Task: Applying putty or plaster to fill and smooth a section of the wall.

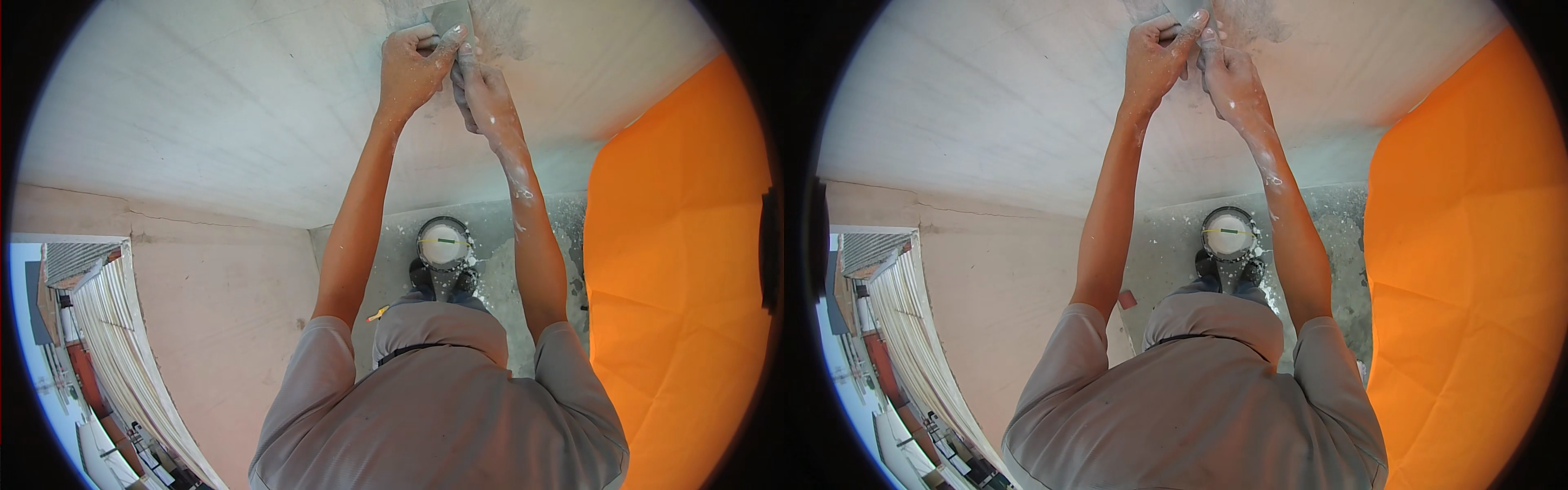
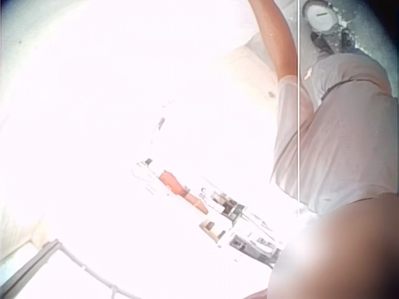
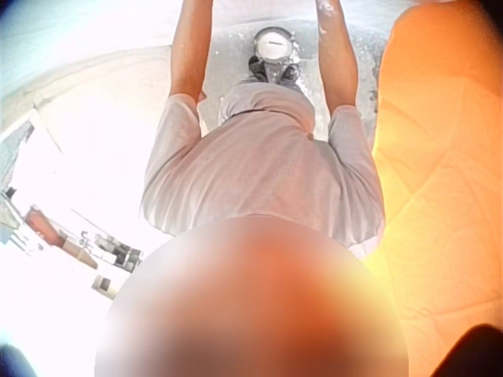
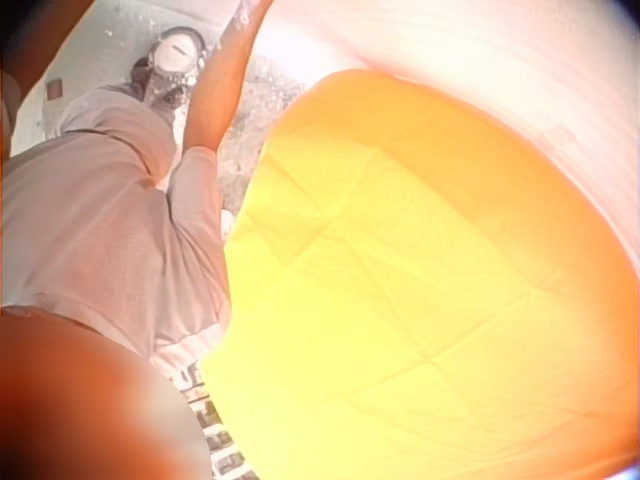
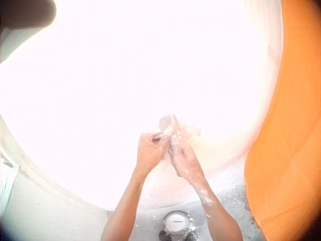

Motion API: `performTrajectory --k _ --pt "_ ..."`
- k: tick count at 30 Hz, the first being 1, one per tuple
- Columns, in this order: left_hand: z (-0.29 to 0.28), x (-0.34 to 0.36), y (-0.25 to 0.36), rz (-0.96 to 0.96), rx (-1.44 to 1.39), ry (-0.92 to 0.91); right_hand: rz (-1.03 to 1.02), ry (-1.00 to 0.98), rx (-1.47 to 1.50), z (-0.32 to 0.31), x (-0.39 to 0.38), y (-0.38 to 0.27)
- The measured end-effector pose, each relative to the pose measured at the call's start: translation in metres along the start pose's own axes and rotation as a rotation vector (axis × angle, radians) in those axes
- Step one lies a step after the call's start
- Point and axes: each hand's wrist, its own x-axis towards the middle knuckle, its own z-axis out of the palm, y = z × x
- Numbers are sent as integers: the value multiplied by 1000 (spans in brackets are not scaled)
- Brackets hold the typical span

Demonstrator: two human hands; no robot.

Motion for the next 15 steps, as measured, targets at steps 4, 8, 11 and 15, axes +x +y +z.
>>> performTrajectory --k 4,8,11,15 --pt "2 -7 -2 -89 1 -22 108 -45 94 4 -15 -1" --pt "15 4 12 -67 -83 77 -144 32 -111 -1 -1 -15" --pt "19 -8 16 -125 -119 167 -48 -51 9 4 -4 -21" --pt "20 -4 24 -167 -127 187 -35 -36 17 0 0 -22"
